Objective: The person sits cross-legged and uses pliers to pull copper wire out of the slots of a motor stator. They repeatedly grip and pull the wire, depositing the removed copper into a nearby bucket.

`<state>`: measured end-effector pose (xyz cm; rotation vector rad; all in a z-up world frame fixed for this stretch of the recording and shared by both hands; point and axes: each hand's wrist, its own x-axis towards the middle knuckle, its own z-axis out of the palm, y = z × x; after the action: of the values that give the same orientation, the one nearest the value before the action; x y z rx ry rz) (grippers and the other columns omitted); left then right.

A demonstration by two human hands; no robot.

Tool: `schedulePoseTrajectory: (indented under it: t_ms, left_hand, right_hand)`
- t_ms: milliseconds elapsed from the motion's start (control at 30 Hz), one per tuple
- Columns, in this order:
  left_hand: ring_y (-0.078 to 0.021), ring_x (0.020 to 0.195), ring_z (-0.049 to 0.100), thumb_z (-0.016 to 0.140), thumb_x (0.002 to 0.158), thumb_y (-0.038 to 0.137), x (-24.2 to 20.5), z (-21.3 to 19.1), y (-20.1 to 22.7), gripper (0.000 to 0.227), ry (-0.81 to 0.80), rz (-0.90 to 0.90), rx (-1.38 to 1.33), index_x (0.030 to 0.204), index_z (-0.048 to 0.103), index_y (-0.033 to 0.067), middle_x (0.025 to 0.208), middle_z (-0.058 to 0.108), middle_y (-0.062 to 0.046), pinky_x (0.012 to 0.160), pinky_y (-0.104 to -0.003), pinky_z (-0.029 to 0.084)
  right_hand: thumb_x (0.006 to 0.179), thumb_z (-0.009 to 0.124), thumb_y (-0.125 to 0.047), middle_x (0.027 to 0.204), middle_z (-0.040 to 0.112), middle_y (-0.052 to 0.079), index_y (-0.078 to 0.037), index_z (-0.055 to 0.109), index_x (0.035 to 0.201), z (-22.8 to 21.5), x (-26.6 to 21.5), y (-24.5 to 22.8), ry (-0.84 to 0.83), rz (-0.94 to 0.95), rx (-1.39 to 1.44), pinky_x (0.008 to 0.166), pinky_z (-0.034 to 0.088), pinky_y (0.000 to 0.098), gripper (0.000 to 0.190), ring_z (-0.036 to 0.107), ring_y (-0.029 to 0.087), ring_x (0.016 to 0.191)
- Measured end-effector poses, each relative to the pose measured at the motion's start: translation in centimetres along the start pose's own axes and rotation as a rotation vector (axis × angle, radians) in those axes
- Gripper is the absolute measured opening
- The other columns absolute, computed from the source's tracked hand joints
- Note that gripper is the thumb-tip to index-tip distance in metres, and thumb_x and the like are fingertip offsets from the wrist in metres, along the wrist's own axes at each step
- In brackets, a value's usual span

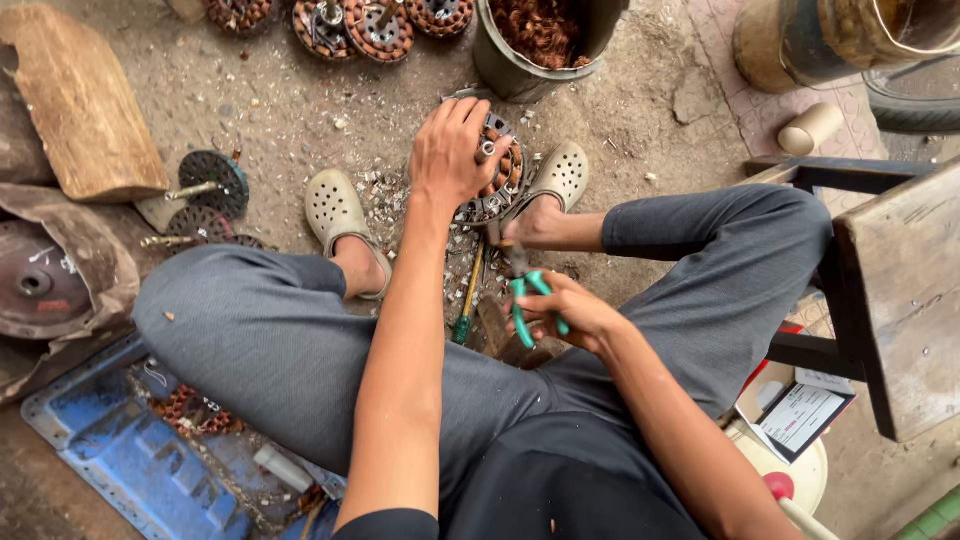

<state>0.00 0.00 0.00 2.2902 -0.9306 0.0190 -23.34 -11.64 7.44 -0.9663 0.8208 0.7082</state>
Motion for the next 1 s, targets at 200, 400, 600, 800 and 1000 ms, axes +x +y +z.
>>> schedulePoseTrajectory:
  t_ms: [200, 400, 600, 800, 1000]
  left_hand:
    - [-0.0334, 0.115, 0.062, 0.074, 0.092, 0.045, -0.1, -0.2, 0.2, 0.058, 0.070, 0.034, 0.045, 0.123, 0.065, -0.0029, 0.124, 0.067, -0.017, 0.102, -0.046, 0.050]
    - [-0.0345, 0.115, 0.063, 0.073, 0.092, 0.047, -0.2, -0.1, 0.2, 0.061, 0.046, -0.025, 0.040, 0.125, 0.065, -0.0045, 0.123, 0.068, -0.020, 0.097, -0.046, 0.051]
    - [-0.0337, 0.117, 0.065, 0.071, 0.094, 0.048, -0.6, 0.2, 0.0, 0.060, 0.059, -0.020, 0.056, 0.125, 0.066, -0.0030, 0.126, 0.068, -0.021, 0.098, -0.047, 0.052]
    - [-0.0344, 0.114, 0.065, 0.070, 0.093, 0.047, -0.8, 0.4, 0.0, 0.059, 0.022, -0.066, 0.001, 0.123, 0.068, -0.0032, 0.123, 0.070, -0.020, 0.097, -0.049, 0.051]
    - [-0.0349, 0.115, 0.065, 0.070, 0.093, 0.048, -0.4, -0.1, 0.2, 0.061, 0.080, -0.014, 0.019, 0.122, 0.067, -0.0046, 0.123, 0.069, -0.021, 0.096, -0.048, 0.051]
  right_hand:
    - [0.087, 0.058, -0.001, 0.104, 0.068, 0.020, -0.003, 0.046, 0.138, -1.8, -3.0, -6.3, 0.211, -0.345, -0.262, 0.045, 0.056, 0.0300, 0.052, 0.072, 0.025, 0.079]
    - [0.091, 0.046, 0.009, 0.108, 0.073, 0.020, 0.001, 0.041, 0.143, -5.8, 2.3, -12.9, 0.783, -1.025, -0.908, 0.079, 0.058, 0.0453, 0.053, 0.073, 0.033, 0.089]
    - [0.087, 0.050, 0.005, 0.105, 0.069, 0.026, 0.001, 0.050, 0.131, -11.6, 12.7, -12.4, 0.762, -0.437, -1.397, 0.078, 0.055, 0.0471, 0.044, 0.069, 0.037, 0.091]
    - [0.099, 0.052, -0.009, 0.114, 0.071, 0.021, -0.002, 0.047, 0.132, -11.0, 7.5, -2.1, 0.254, -0.083, -0.344, 0.070, 0.061, 0.0439, 0.034, 0.075, 0.031, 0.096]
    - [0.102, 0.048, -0.014, 0.121, 0.071, 0.026, -0.001, 0.045, 0.139, -4.2, 0.9, -4.2, -0.190, -0.092, 0.025, 0.076, 0.065, 0.0457, 0.039, 0.075, 0.042, 0.100]
